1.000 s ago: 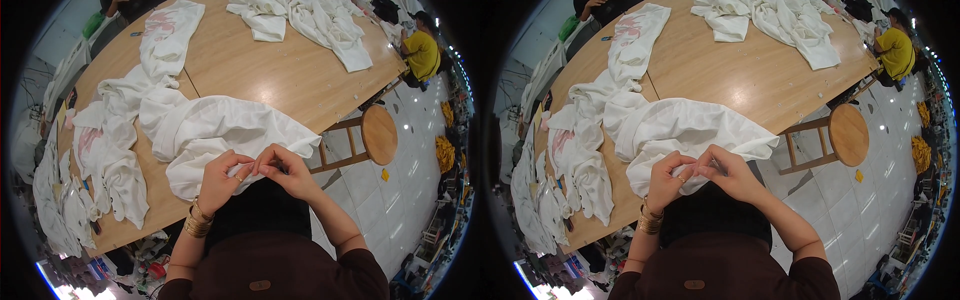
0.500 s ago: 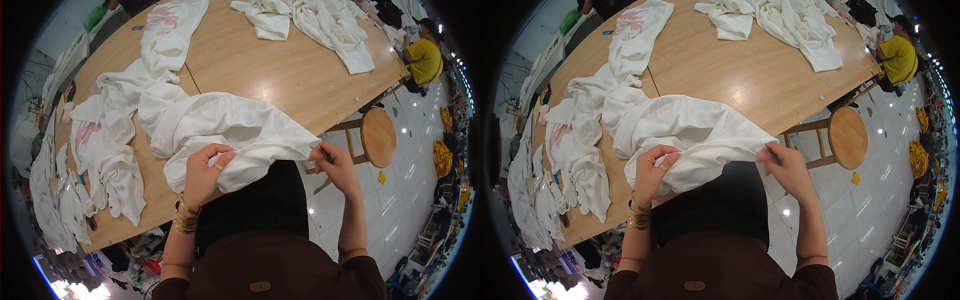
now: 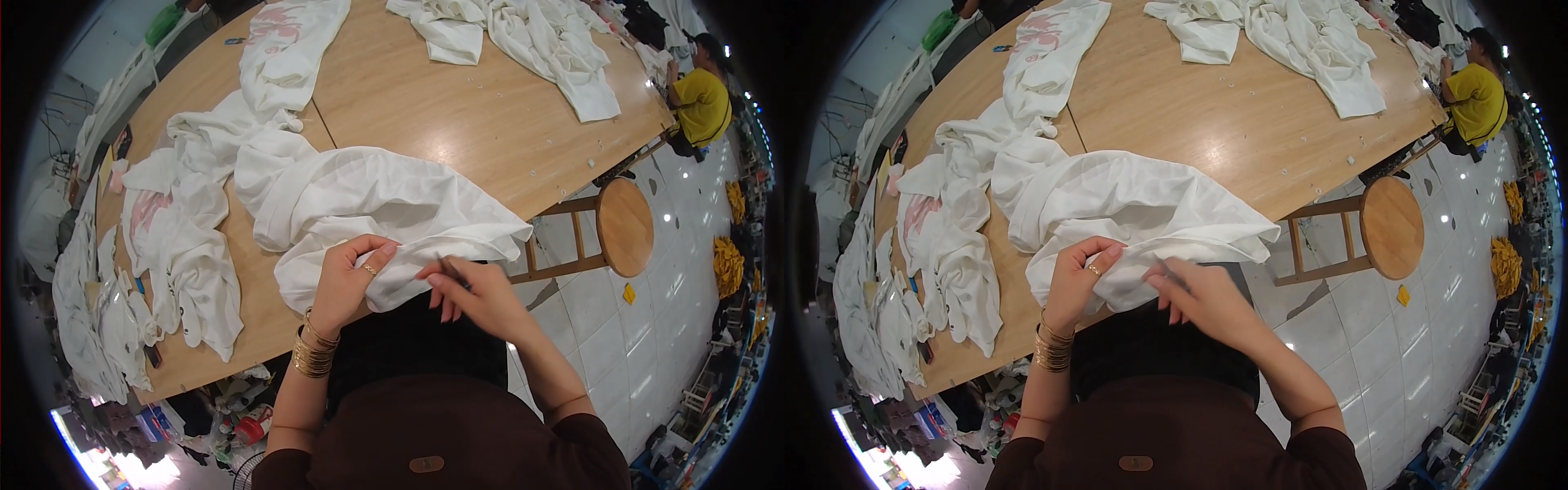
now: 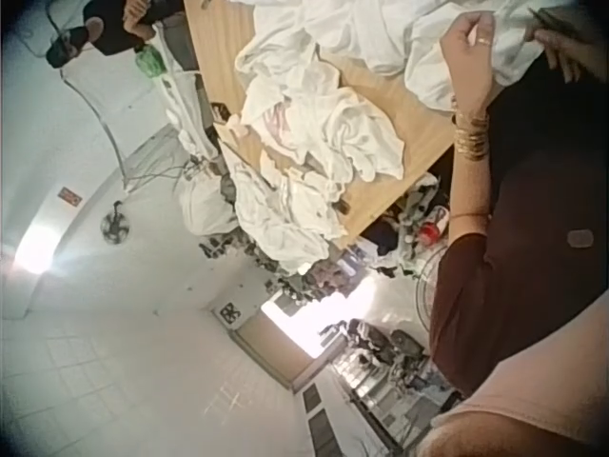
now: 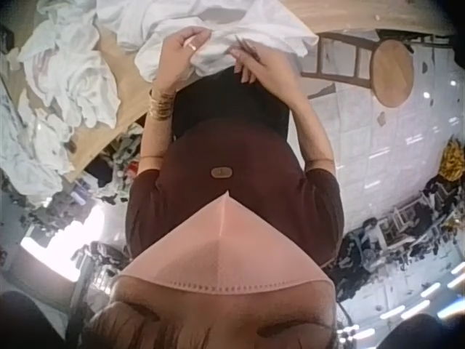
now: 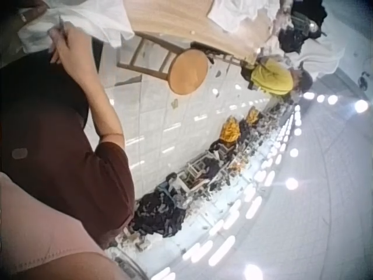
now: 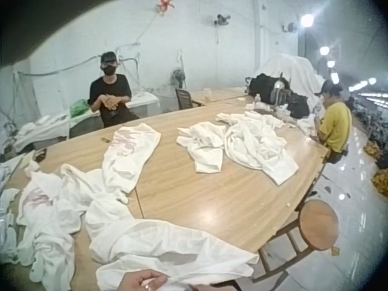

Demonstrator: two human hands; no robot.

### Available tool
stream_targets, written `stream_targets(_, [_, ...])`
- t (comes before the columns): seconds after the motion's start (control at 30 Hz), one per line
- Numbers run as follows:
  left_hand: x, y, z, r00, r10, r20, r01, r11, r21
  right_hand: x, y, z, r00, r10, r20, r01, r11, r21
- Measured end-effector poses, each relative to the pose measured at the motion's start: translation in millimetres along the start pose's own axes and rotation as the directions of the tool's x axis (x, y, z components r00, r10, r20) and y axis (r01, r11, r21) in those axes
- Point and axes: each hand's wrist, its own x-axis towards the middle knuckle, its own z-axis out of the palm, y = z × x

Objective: Trimming excess threads from white garments using thread snips.

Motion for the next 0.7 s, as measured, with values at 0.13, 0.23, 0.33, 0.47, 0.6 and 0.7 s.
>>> stream_targets(0.13, [-0.9,0.6,-0.1,1.000,-0.024,0.016,0.026,0.995,-0.098,9.7,-5.8,14.5,0.995,0.010,0.096,0.003,0.990,-0.138])
stream_targets(0.23, [-2.8,0.9,-0.9,0.999,-0.032,0.013,0.033,0.992,-0.123,15.3,0.6,18.5,0.991,0.062,0.117,-0.072,0.994,0.083])
stream_targets(0.33, [-4.4,1.4,-0.9,0.999,-0.038,0.015,0.039,0.989,-0.142,19.3,0.5,19.6,0.985,0.096,0.142,-0.110,0.989,0.097])
stream_targets(0.47, [-5.7,1.2,-0.6,0.999,-0.043,0.017,0.045,0.982,-0.181,20.6,2.6,19.6,0.987,0.072,0.140,-0.090,0.988,0.127])
stream_targets(0.6, [-5.8,1.1,-0.4,0.999,-0.046,0.029,0.051,0.981,-0.189,21.7,1.8,18.8,0.987,0.067,0.149,-0.083,0.991,0.106])
stream_targets(0.7, [-6.3,3.0,0.3,0.999,-0.039,0.018,0.042,0.981,-0.191,21.2,-0.6,18.2,0.986,0.071,0.151,-0.087,0.991,0.104])
